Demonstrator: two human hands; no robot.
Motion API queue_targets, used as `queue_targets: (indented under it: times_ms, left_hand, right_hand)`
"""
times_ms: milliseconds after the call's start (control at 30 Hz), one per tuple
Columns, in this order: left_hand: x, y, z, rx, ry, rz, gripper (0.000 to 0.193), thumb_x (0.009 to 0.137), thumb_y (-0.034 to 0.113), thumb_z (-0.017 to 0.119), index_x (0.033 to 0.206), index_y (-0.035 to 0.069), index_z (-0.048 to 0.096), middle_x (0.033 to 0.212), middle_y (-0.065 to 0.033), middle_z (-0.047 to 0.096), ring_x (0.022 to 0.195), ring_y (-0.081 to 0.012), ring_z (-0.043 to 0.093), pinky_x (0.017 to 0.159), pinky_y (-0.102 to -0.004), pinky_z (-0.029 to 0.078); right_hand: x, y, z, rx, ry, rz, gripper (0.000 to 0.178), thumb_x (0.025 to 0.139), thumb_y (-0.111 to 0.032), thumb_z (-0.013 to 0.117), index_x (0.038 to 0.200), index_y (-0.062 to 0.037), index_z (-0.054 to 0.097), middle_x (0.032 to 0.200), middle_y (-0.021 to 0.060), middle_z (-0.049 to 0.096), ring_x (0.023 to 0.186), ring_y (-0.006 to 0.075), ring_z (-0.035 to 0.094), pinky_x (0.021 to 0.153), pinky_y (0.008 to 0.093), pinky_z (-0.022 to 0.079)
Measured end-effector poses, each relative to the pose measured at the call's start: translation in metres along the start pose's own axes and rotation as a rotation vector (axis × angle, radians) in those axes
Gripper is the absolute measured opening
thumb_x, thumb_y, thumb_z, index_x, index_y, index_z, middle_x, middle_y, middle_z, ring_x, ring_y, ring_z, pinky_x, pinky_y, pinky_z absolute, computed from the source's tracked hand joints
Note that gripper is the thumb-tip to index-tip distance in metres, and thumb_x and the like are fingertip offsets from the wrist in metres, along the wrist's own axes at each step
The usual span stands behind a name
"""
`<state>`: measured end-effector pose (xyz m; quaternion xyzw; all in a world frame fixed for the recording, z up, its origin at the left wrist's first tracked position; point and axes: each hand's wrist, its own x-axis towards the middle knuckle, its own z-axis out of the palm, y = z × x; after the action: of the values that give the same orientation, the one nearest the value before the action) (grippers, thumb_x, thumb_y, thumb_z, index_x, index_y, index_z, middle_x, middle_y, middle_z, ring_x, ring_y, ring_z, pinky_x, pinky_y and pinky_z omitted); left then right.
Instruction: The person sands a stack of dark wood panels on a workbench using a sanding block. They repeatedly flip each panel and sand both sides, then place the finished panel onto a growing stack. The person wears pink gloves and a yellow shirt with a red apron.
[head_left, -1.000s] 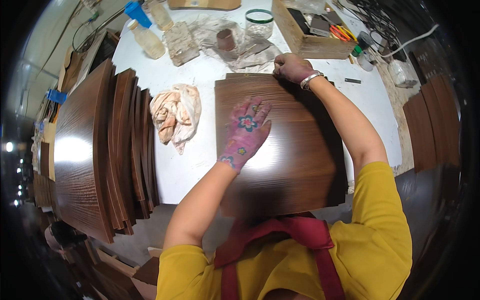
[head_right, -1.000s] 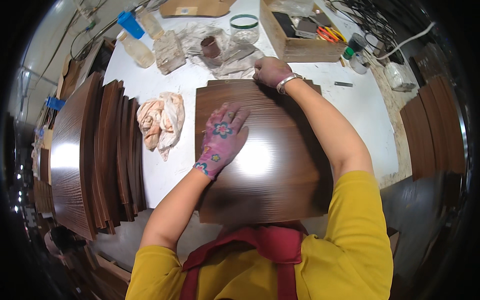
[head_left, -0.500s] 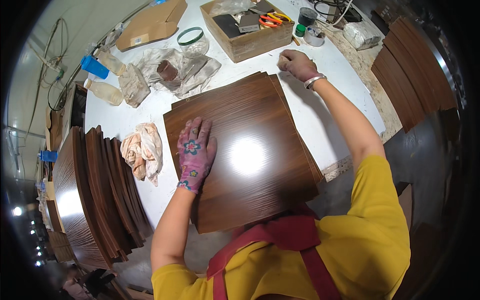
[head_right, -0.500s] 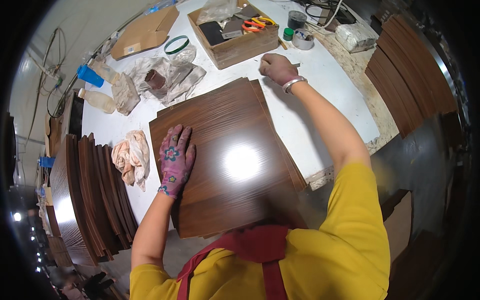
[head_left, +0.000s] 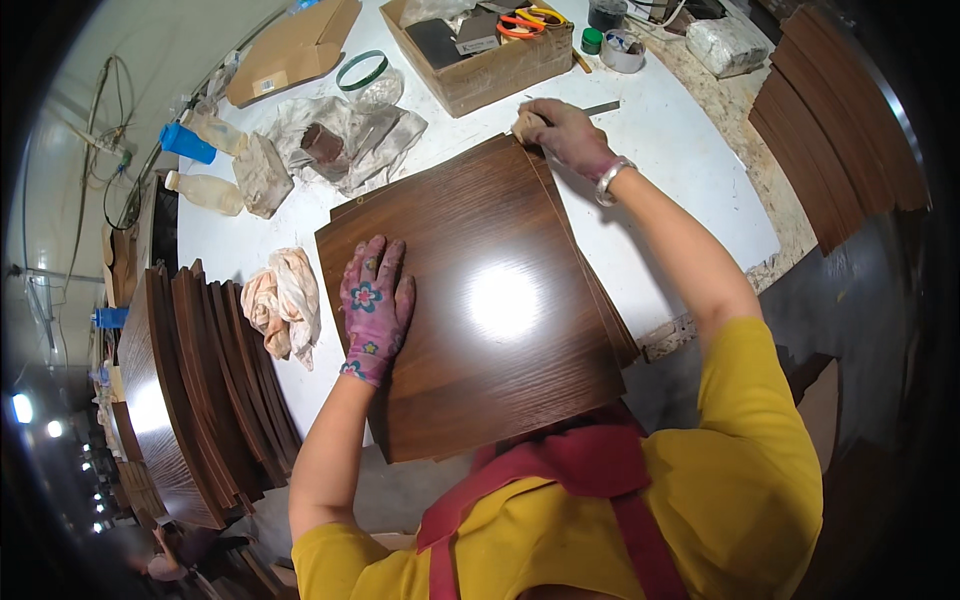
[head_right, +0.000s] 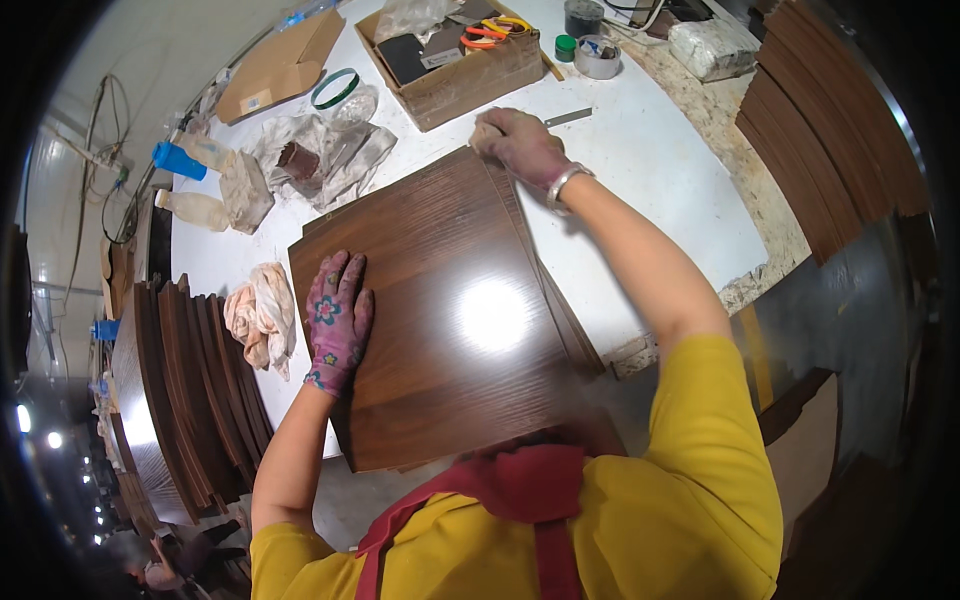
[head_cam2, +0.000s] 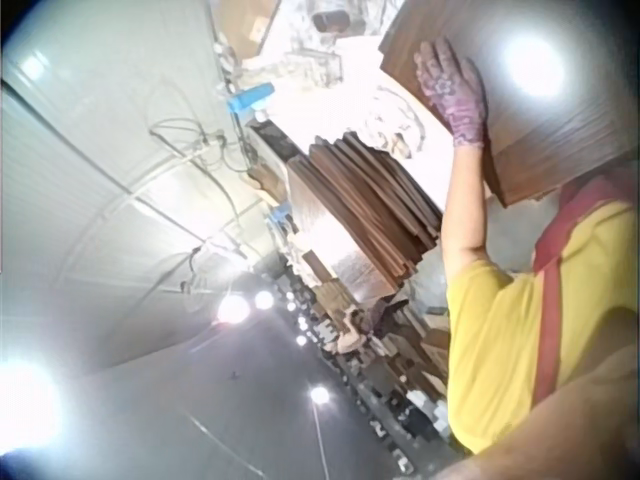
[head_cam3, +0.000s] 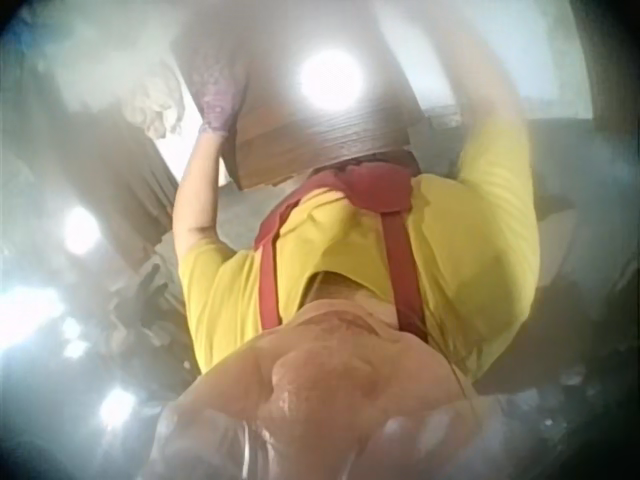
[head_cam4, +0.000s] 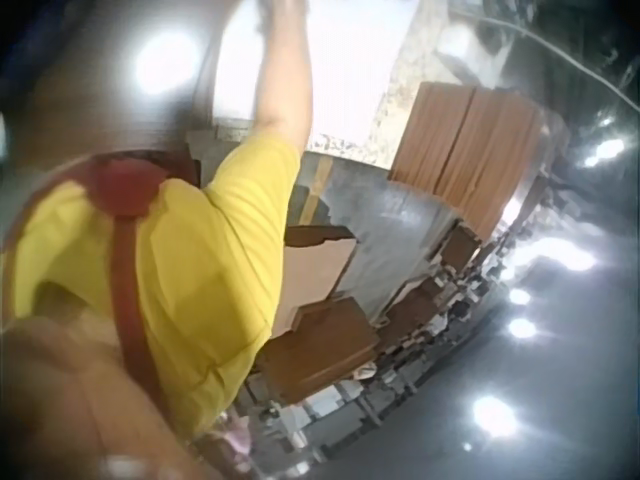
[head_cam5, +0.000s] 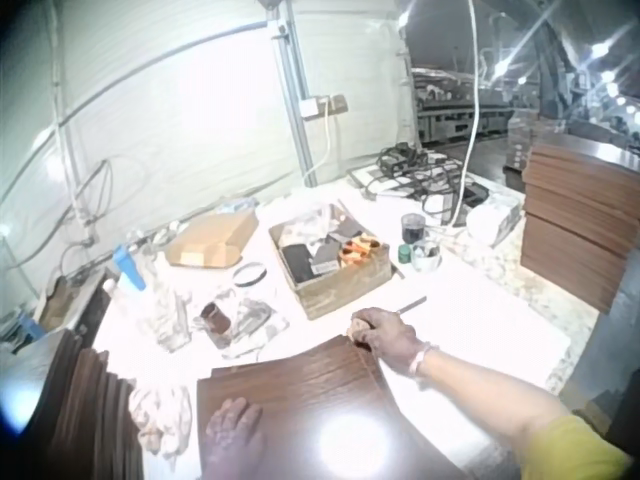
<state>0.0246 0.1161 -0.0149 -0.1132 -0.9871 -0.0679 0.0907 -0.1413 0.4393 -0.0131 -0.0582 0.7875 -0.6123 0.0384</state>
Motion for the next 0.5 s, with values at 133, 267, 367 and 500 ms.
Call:
queue_targets:
  times_ms: [133, 267, 367, 500]
  left_hand:
    - [0.0, 0.0, 0.003, -0.005, -0.005, -0.031, 0.048, 0.093, 0.025, 0.06, 0.139, 0.016, 0.055, 0.147, -0.0107, 0.047, 0.14, -0.0347, 0.038, 0.117, -0.048, 0.027]
    - [0.002, 0.003, 0.002, 0.014, -0.009, -0.021, 0.047, 0.094, 0.023, 0.059, 0.14, 0.015, 0.054, 0.148, -0.0113, 0.047, 0.14, -0.0341, 0.038, 0.116, -0.047, 0.028]
    - [-0.001, -0.001, 0.006, 0.015, 0.001, -0.019, 0.048, 0.094, 0.023, 0.058, 0.141, 0.016, 0.053, 0.148, -0.0111, 0.047, 0.14, -0.0339, 0.039, 0.116, -0.0468, 0.029]
    - [-0.001, 0.001, 0.005, 0.016, 0.001, -0.027, 0.049, 0.093, 0.024, 0.06, 0.141, 0.017, 0.053, 0.148, -0.0107, 0.047, 0.14, -0.0334, 0.039, 0.117, -0.047, 0.028]
  right_hand:
    - [0.012, 0.012, 0.008, -0.188, 0.017, 0.03, 0.035, 0.087, -0.012, 0.068, 0.121, -0.0055, 0.066, 0.106, 0.0085, 0.071, 0.09, 0.0154, 0.066, 0.083, 0.0301, 0.053]
    - [-0.034, 0.014, -0.002, -0.068, -0.027, 0.052, 0.034, 0.086, -0.011, 0.07, 0.119, -0.005, 0.066, 0.104, 0.0078, 0.07, 0.091, 0.0148, 0.065, 0.085, 0.0301, 0.052]
    - [-0.081, -0.007, -0.009, -0.142, -0.139, 0.108, 0.035, 0.09, -0.008, 0.069, 0.123, -0.0012, 0.062, 0.111, 0.0082, 0.068, 0.101, 0.0158, 0.063, 0.091, 0.0293, 0.051]
    - [-0.135, -0.001, -0.02, -0.343, -0.161, -0.076, 0.034, 0.088, -0.008, 0.069, 0.121, -0.002, 0.062, 0.11, 0.01, 0.066, 0.101, 0.0188, 0.064, 0.09, 0.0312, 0.052]
